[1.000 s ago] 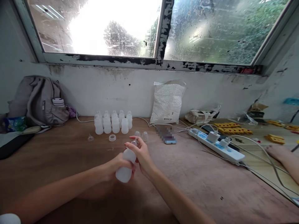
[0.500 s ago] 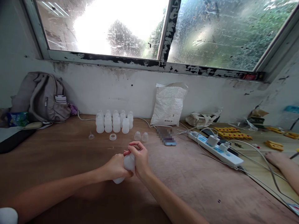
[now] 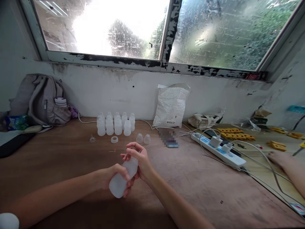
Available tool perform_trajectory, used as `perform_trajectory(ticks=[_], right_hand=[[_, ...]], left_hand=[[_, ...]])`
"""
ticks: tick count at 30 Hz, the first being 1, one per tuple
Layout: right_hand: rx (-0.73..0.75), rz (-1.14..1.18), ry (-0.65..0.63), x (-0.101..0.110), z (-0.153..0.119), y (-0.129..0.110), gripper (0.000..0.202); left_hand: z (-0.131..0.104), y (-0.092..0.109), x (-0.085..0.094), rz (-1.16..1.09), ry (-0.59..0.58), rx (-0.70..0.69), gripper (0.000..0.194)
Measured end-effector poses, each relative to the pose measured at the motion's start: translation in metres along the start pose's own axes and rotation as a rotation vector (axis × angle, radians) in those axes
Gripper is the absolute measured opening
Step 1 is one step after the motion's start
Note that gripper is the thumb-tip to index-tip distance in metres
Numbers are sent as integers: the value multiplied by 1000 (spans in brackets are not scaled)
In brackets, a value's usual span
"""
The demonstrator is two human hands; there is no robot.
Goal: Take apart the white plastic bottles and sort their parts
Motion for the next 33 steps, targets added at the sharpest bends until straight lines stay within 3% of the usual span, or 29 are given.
perform_trajectory(ticks=[3, 8, 11, 14, 19, 24, 33], right_hand=[[61, -134, -59, 0, 1, -4, 26], [287, -485, 28, 27, 26, -3, 28], [201, -532, -8, 34, 39, 15, 28], [48, -453, -10, 37, 41, 31, 33], [-138, -363, -17, 36, 33, 45, 37], [-152, -369, -26, 36, 33, 48, 36], [-72, -331, 13, 41, 38, 41, 33]], left_hand=[[2, 5, 7, 165, -32, -77, 22], [8, 49, 60, 883, 349, -389, 23], [0, 74, 86, 1338, 586, -440, 36], [-10, 85, 90, 1666, 707, -452, 35], [-13, 85, 77, 1705, 671, -506, 38], [-13, 88, 76, 1730, 656, -609, 40], [-17, 87, 92, 1521, 586, -403, 56]])
Point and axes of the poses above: each hand's wrist, its own z-axis towards the middle knuckle, its own x-axis out of the back of the hand, y = z × x, the point moved 9 cm from there along z, towards the middle knuckle, and after that the axes turned 14 degrees about y, right-handed, at the moved point
